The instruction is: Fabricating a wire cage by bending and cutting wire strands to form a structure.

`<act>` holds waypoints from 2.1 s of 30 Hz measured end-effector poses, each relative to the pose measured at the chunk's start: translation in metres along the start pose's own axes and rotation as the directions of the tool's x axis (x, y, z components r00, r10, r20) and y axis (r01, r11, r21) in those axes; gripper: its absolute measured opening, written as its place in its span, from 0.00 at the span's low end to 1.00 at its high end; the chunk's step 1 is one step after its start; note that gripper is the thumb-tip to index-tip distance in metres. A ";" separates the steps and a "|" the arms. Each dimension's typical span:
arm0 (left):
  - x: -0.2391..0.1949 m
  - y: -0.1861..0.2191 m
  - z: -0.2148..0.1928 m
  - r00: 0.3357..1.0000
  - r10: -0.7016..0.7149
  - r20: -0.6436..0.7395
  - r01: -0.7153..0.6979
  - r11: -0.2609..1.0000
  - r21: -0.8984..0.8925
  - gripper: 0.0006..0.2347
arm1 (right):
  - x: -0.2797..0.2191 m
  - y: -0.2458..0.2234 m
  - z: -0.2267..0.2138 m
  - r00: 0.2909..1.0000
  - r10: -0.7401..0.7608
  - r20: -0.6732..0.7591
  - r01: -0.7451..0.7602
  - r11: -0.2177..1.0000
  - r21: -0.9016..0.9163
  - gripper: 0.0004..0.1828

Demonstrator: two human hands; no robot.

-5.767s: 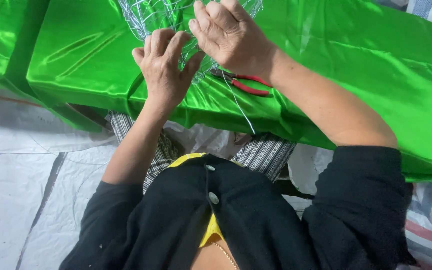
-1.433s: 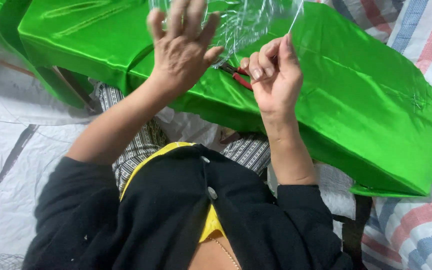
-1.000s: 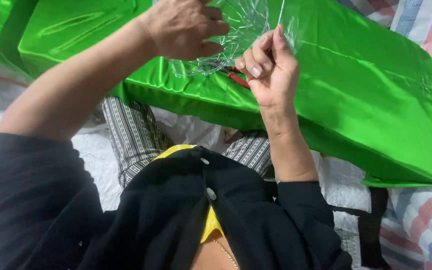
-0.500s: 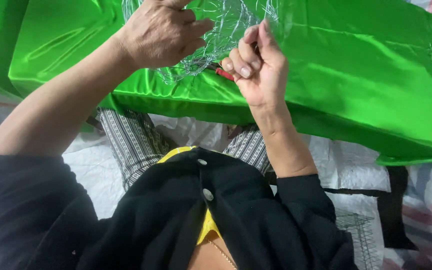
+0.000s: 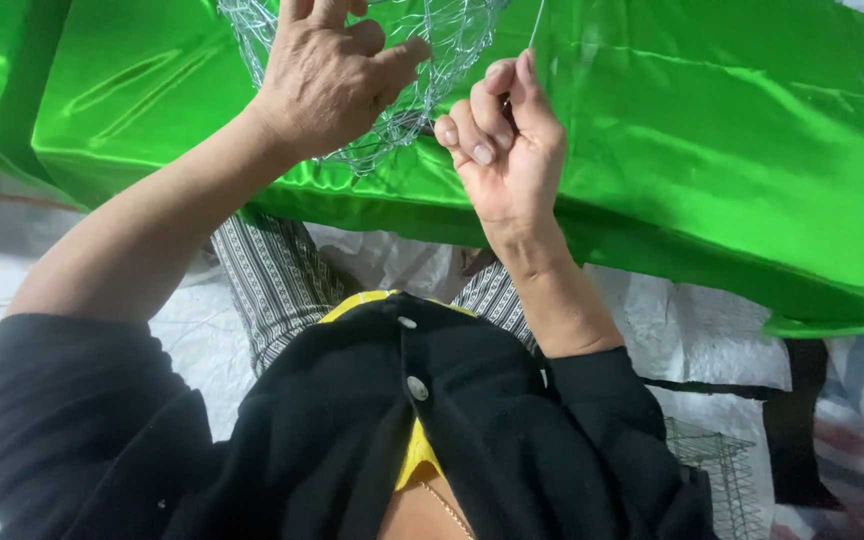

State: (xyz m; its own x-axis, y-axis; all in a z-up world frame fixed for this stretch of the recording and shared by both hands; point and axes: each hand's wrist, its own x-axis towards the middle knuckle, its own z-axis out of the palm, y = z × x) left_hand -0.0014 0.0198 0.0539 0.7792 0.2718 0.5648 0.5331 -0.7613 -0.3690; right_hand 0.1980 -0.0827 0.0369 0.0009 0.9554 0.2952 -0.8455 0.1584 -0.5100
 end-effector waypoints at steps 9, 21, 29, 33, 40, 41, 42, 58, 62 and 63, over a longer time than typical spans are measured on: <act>-0.005 0.018 0.008 0.991 -0.128 0.043 0.129 0.991 -0.024 0.06 | -0.006 0.016 0.006 0.999 -0.015 0.036 0.014 0.999 0.037 0.16; -0.005 0.021 0.015 0.981 -0.190 -0.031 0.183 0.972 -0.150 0.05 | -0.053 -0.015 0.024 0.999 -0.016 0.038 0.020 0.992 -0.128 0.16; -0.006 0.021 0.011 0.989 -0.143 -0.046 0.131 0.972 -0.196 0.02 | -0.058 -0.033 0.055 0.998 0.015 0.068 0.003 0.964 -0.265 0.15; -0.012 0.018 0.013 0.984 -0.171 -0.059 0.166 0.982 -0.086 0.03 | -0.033 -0.046 0.039 0.991 0.053 0.126 -0.014 0.956 -0.294 0.16; -0.022 0.020 0.025 0.973 -0.181 0.142 0.182 0.983 0.008 0.30 | -0.032 -0.047 0.029 0.983 0.033 0.179 0.030 0.941 -0.337 0.16; -0.024 0.020 0.027 0.973 -0.180 0.141 0.181 0.983 0.007 0.30 | -0.031 -0.045 0.019 0.983 0.032 0.179 0.031 0.941 -0.338 0.16; -0.026 0.020 0.030 0.975 -0.176 0.133 0.178 0.984 -0.004 0.28 | -0.031 -0.043 0.008 0.971 0.048 0.233 0.037 0.936 -0.349 0.16; -0.017 0.029 0.032 0.974 -0.220 0.059 0.217 0.974 0.058 0.19 | -0.039 -0.012 -0.038 0.857 0.089 0.508 0.507 0.030 -0.861 0.18; -0.020 0.040 0.058 0.975 -0.219 0.036 0.206 0.953 0.222 0.21 | -0.049 0.016 -0.031 0.841 -0.042 0.539 0.540 0.052 -0.840 0.17; -0.021 0.041 0.067 0.974 -0.223 0.044 0.208 0.952 0.226 0.21 | -0.053 0.022 -0.026 0.891 -0.042 0.453 0.453 0.162 -0.877 0.16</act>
State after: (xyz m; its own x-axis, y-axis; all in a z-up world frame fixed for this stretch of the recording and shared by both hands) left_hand 0.0265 0.0224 -0.0223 0.6545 0.4604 0.5997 0.7436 -0.5352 -0.4007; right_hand 0.1927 -0.1234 -0.0107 -0.2053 0.7317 0.6500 0.3319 0.6769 -0.6570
